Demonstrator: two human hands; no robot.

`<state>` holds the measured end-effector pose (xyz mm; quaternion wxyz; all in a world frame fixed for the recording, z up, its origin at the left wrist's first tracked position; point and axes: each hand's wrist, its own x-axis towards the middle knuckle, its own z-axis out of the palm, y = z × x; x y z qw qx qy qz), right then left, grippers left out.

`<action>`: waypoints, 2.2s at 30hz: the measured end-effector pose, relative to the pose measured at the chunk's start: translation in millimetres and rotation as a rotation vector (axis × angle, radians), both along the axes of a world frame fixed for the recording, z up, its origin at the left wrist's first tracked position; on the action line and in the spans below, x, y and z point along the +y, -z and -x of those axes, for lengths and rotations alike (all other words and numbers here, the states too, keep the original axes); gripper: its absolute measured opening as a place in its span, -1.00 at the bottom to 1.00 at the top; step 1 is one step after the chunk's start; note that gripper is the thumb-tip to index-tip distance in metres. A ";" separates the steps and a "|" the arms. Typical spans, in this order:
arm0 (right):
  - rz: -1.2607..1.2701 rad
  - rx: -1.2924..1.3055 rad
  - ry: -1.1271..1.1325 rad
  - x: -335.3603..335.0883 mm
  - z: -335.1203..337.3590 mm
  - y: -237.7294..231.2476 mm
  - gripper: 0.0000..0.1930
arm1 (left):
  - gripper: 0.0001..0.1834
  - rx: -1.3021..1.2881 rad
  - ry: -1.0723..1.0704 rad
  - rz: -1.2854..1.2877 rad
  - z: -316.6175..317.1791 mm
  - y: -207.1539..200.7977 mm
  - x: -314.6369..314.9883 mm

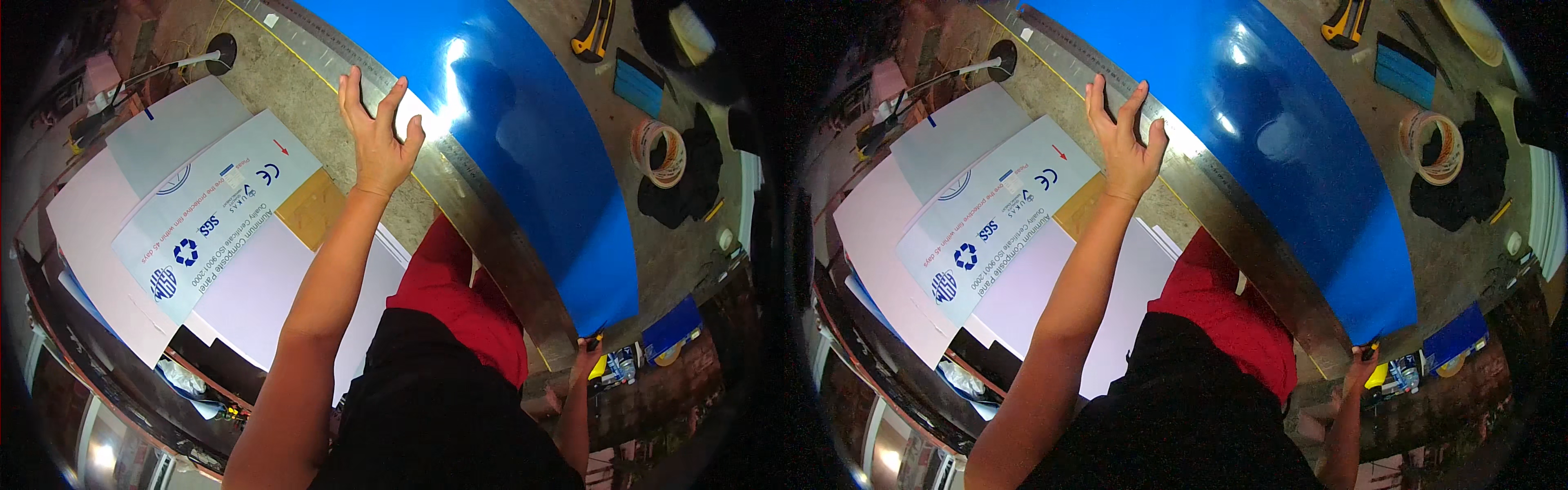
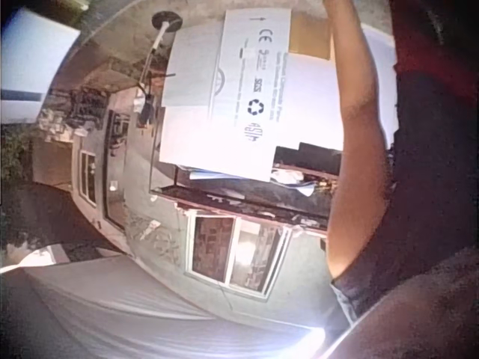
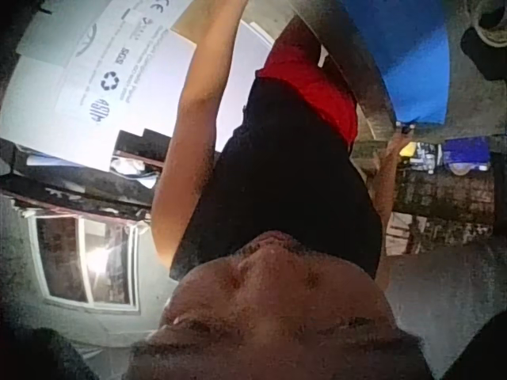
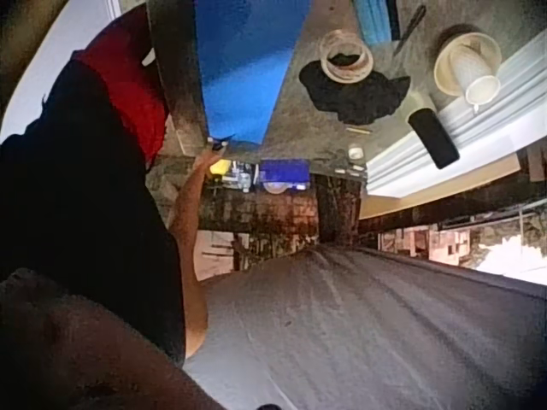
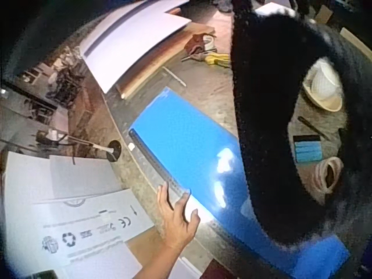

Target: Cutting an aluminum composite panel using a utility knife and a metal ruler.

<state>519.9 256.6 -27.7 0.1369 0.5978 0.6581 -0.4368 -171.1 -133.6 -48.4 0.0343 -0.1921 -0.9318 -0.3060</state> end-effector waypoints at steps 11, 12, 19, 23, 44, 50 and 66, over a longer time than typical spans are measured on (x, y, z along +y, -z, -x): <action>-0.060 0.099 0.065 -21.0 49.0 -11.9 -0.68 | -0.46 0.002 0.001 -0.006 0.5 -1.0 -1.9; -0.063 0.089 0.076 -20.0 44.7 -12.2 -0.66 | -0.46 0.003 0.000 -0.009 0.3 0.0 -2.0; 0.021 0.108 0.060 -6.8 12.1 -3.5 -0.48 | -0.46 -0.013 -0.003 -0.018 -0.4 1.0 -1.8; 0.038 0.129 0.067 -13.5 24.4 -5.2 -0.43 | -0.45 -0.001 0.005 -0.017 0.4 -0.5 -2.7; -0.027 0.088 0.021 -15.7 42.7 -17.7 -0.62 | -0.45 -0.030 0.001 0.000 0.4 -1.2 -2.7; -0.045 0.073 0.037 -21.6 58.6 -23.4 -0.65 | -0.45 -0.034 -0.001 0.004 1.1 -4.9 -2.4; -0.048 0.105 -0.029 -12.4 34.9 -14.7 -0.71 | -0.47 -0.028 0.006 -0.001 -0.2 -1.9 -1.4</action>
